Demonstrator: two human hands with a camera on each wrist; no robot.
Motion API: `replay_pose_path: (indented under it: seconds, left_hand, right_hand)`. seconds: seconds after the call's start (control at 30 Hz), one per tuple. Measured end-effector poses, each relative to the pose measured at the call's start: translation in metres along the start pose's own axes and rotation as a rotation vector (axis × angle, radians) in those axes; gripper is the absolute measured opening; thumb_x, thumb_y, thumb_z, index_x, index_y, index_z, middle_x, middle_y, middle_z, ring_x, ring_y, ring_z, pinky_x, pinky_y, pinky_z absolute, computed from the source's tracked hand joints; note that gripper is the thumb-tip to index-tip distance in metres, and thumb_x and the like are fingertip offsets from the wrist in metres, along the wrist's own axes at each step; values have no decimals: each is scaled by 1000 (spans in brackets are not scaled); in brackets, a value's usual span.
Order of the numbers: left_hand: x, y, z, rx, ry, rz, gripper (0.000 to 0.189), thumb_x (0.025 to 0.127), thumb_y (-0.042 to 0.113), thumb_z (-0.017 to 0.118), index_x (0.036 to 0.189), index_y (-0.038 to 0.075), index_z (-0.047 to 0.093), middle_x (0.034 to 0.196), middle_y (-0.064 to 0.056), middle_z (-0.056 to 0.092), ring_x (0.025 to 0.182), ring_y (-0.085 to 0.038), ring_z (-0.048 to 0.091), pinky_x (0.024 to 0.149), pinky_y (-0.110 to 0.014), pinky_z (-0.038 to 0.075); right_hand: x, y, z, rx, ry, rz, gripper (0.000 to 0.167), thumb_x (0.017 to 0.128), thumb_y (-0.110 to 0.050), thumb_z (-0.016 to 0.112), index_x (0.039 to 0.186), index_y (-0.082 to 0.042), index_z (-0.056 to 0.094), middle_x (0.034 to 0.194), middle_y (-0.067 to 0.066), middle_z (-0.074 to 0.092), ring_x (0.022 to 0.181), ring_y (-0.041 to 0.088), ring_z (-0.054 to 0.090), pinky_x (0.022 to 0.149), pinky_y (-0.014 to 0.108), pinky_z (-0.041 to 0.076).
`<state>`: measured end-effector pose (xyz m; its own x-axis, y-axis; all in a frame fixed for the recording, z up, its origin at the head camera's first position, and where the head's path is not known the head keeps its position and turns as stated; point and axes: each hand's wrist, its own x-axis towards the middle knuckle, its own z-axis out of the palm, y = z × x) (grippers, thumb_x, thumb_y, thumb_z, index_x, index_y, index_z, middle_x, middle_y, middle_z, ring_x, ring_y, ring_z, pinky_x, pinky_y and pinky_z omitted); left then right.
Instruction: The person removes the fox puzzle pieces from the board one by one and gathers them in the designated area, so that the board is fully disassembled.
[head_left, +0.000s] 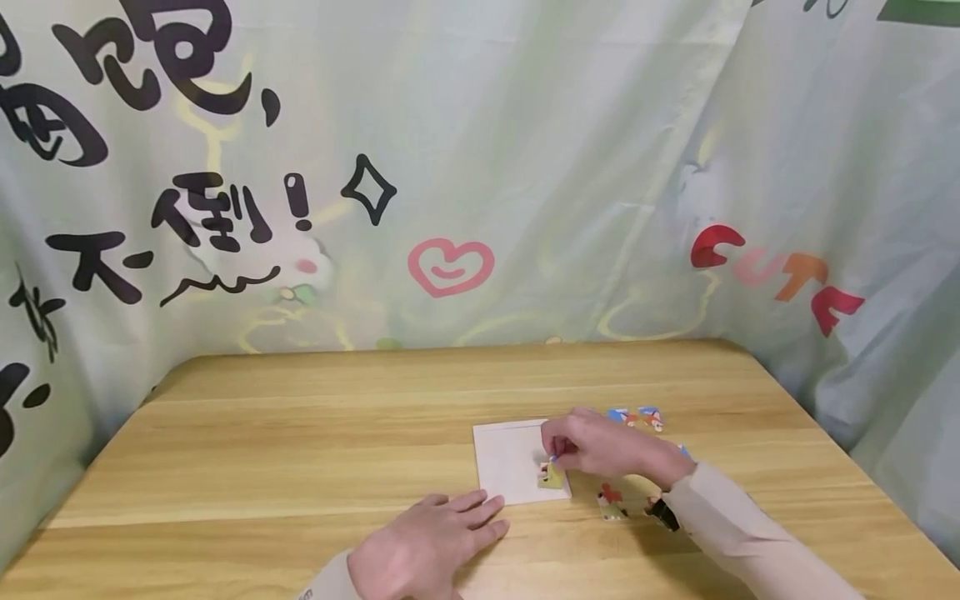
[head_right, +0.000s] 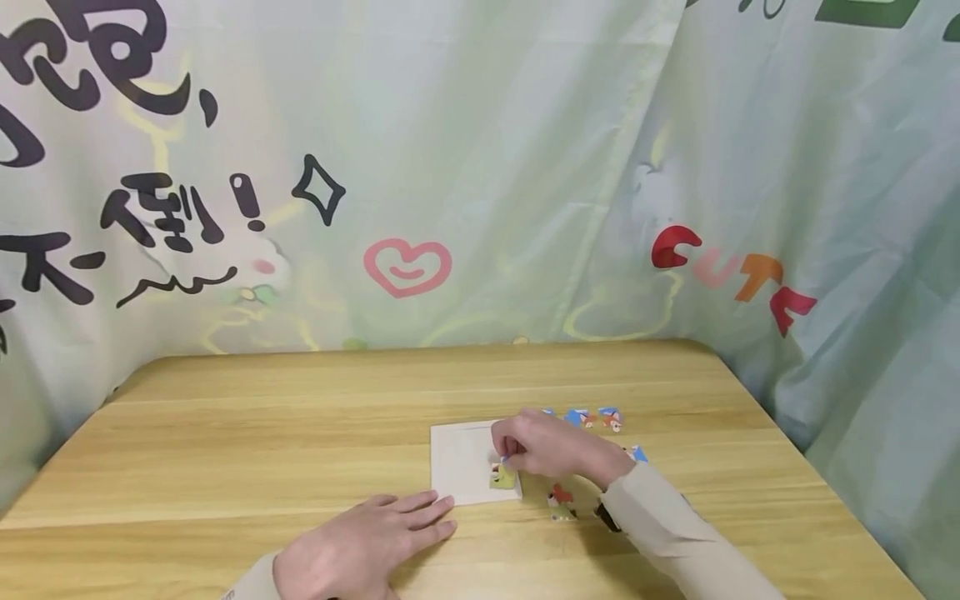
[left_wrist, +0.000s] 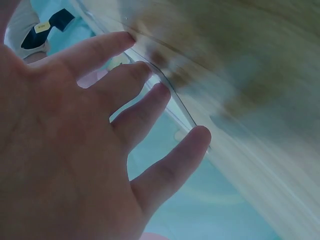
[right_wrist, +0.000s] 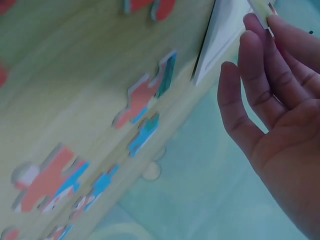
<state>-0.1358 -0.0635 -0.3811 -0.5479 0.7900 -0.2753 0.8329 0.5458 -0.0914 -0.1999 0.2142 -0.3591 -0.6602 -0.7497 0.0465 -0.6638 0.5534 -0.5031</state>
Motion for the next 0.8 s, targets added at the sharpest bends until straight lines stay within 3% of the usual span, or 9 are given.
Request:
replay_pose_path:
  seconds: [0.2, 0.4, 0.57, 0.8]
  left_hand:
    - [0, 0, 1, -19, 6, 5, 89, 80, 73, 67, 154, 30, 44, 162, 9, 32, 147, -10, 29, 106, -38, 45]
    - [-2, 2, 2, -61, 27, 7, 87, 84, 78, 57, 155, 29, 44, 162, 8, 32, 148, -12, 30, 110, -41, 42]
    - [-4, 1, 3, -47, 58, 24, 84, 86, 77, 55, 153, 28, 46, 161, 7, 34, 147, -12, 32, 108, -39, 43]
    - [-4, 0, 3, -19, 76, 34, 79, 88, 75, 56, 151, 28, 49, 160, 8, 36, 145, -12, 35, 108, -36, 43]
  right_hand:
    - [-11, 5, -9, 45, 12, -27, 25, 90, 8, 67, 81, -13, 59, 69, -15, 47, 63, -2, 40, 55, 19, 39]
    - [-27, 13, -16, 60, 37, -78, 23, 91, 8, 68, 82, -13, 61, 70, -10, 53, 65, -3, 42, 55, 21, 42]
    - [-44, 18, -24, 143, 39, -14, 22, 93, 8, 65, 83, -12, 62, 69, -1, 60, 55, -4, 44, 49, 21, 47]
    - [-64, 29, -31, 115, 58, -2, 21, 91, 8, 66, 85, -12, 67, 72, -6, 62, 60, -1, 52, 56, 24, 51]
